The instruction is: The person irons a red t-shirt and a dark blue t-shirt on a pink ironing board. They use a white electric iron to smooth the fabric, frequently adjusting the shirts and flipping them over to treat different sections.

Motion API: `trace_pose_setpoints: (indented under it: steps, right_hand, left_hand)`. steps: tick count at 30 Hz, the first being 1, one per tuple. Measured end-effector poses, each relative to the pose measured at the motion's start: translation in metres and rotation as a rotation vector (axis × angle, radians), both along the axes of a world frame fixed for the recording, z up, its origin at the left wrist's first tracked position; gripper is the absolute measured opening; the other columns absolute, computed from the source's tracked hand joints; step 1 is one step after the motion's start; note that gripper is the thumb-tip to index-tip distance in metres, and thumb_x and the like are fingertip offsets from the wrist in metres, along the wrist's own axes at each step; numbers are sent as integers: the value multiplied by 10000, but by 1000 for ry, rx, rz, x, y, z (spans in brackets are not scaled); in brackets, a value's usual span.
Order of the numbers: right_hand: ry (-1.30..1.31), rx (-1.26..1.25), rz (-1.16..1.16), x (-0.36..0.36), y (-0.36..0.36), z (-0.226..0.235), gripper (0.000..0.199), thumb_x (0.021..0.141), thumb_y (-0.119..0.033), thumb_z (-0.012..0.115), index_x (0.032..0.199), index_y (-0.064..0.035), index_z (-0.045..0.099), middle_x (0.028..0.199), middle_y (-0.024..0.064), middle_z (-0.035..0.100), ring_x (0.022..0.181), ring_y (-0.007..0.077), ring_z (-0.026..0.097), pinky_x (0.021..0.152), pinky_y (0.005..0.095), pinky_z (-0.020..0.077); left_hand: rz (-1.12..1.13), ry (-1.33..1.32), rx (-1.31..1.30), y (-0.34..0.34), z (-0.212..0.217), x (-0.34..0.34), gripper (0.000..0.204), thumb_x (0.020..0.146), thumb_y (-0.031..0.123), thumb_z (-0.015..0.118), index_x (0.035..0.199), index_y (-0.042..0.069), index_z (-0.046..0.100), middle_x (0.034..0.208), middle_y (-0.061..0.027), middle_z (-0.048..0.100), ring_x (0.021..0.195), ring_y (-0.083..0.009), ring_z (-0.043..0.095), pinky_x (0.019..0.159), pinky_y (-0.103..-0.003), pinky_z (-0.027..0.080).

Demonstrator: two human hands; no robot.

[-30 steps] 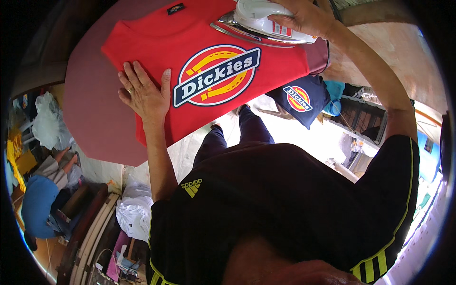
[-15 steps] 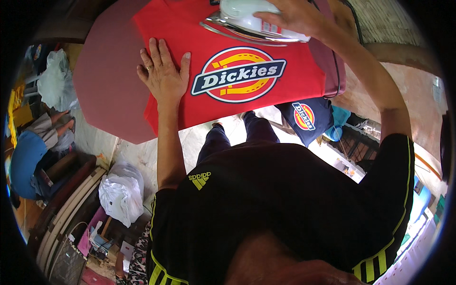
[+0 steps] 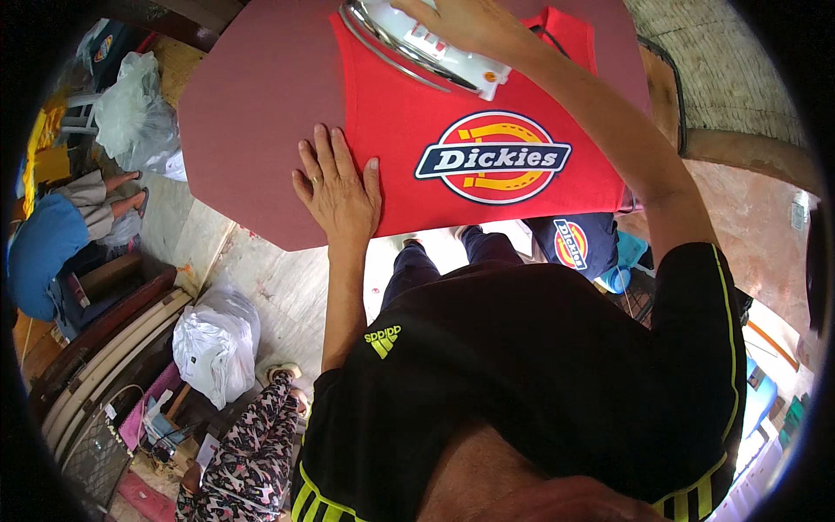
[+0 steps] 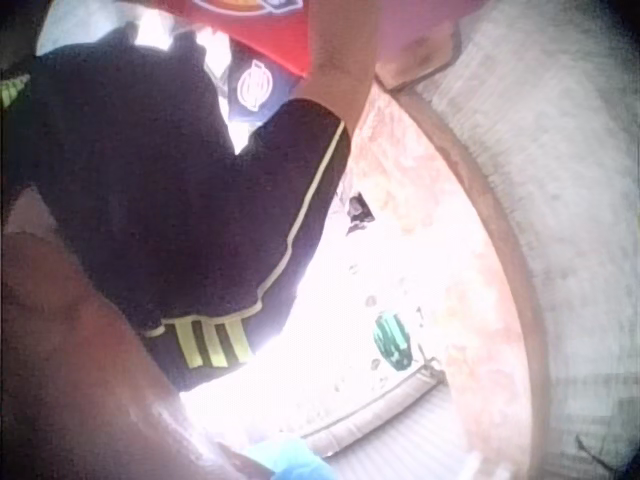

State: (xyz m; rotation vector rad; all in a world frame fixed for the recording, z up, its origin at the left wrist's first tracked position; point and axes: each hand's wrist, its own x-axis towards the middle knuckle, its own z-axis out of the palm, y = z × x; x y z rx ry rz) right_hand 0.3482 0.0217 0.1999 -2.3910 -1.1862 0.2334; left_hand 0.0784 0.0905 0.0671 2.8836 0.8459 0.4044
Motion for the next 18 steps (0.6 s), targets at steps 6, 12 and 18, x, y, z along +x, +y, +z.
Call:
trace_pose_setpoints:
  steps: [6,12,18]
  right_hand:
    - [28,247,-64,20,54,-23,586,978,-513,496,1081,60,563,1009,344,640,975,490,633,825,531,495]
    - [-15,127,-27,23,49,-16,601,967,-525,516,1089,63,546,995,330,649,931,451,662,797,507,515]
    - [16,23,27,50,21,-2,532,967,-483,531,1106,28,582,915,285,669,778,384,684,715,469,529]
  left_hand:
    - [10,-38,-60,8,-4,-14,613,998,453,427,1495,95,396,1583,-116,327,1472,-368,246,1164,-551,155]
    - [23,-61,-69,12,-4,-20,598,994,441,432,1489,106,409,1586,-100,326,1470,-358,249,1166,-544,154]
    - [8,-101,-33,12,-5,-20,585,977,426,470,1457,92,449,1567,-104,356,1450,-365,284,1149,-551,186]
